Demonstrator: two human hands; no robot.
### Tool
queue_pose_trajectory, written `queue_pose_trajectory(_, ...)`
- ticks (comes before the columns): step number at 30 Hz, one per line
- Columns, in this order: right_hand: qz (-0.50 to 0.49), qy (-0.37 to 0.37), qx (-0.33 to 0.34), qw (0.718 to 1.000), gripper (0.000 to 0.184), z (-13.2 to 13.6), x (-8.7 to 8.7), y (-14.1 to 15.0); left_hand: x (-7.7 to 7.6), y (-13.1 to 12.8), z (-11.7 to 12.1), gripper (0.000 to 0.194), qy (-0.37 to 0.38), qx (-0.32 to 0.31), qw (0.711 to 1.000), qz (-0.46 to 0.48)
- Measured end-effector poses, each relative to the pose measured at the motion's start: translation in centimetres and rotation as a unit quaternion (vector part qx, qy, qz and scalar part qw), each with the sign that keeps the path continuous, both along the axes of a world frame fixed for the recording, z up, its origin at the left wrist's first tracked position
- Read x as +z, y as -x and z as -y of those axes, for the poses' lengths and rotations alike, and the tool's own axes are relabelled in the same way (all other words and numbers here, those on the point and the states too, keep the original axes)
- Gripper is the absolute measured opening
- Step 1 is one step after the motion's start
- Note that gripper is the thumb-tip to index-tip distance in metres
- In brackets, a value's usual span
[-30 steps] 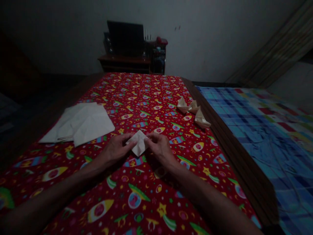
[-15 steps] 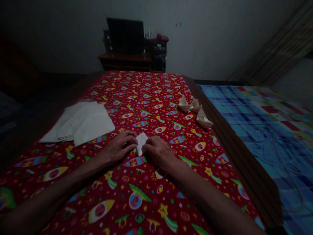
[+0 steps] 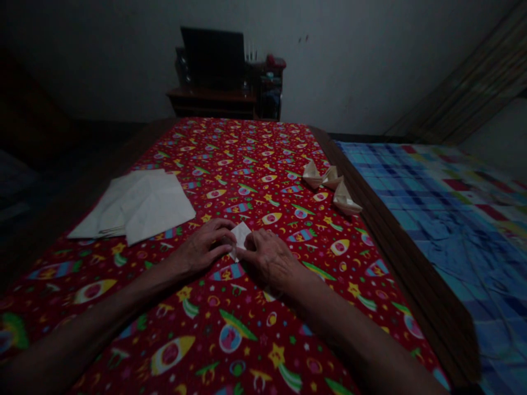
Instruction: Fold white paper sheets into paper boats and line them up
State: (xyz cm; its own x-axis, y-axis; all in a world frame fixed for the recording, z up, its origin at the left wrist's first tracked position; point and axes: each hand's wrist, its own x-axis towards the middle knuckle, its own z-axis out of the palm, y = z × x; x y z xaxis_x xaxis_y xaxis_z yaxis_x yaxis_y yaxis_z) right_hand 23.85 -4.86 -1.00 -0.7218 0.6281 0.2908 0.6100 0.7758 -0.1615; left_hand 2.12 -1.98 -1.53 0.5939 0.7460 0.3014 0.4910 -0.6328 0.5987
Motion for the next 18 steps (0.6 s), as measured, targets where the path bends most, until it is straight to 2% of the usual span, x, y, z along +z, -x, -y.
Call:
queue_pose_trajectory(2,-0.007,0.011,0.016,1.0,0.022,-0.2,0.3,-0.3,-0.4,-0.2,-0.2,0.009,-0.007,0.014,1.0,0.008)
queue_pose_trajectory(6,-0.056,0.052,0.049,0.996,0.016,-0.2,0.9,-0.9,-0.9,-0.6,-0.2,0.027,-0.025,0.054,0.998,0.019)
queue_pose_trajectory(8,-0.094,0.024,0.032,0.995,0.015,-0.1,1.0,-0.9,-0.9,-0.7,0.0,0.026,-0.03,0.067,0.997,0.019)
queue_pose_trajectory(10,-0.121,-0.041,0.002,0.992,0.015,0.1,0.9,-0.6,-0.7,-0.8,0.2,0.017,-0.031,0.07,0.997,0.017)
queue_pose_trajectory(11,-0.116,-0.066,-0.002,0.991,0.016,0.3,0.8,-0.4,-0.7,-0.9,0.2,0.012,-0.032,0.067,0.997,0.015)
queue_pose_trajectory(13,-0.073,-0.068,0.011,0.995,0.021,0.4,0.6,0.0,-0.5,-0.9,0.2,0.004,-0.037,0.054,0.998,0.01)
queue_pose_trajectory(15,-0.027,-0.026,0.028,0.999,0.025,0.4,0.3,0.3,-0.4,-0.7,0.2,0.012,-0.05,0.032,0.998,0.005)
queue_pose_trajectory(18,-0.011,0.004,0.021,1.0,0.023,0.2,-0.1,0.4,0.1,-0.1,0.4,0.021,-0.072,-0.011,0.997,-0.025)
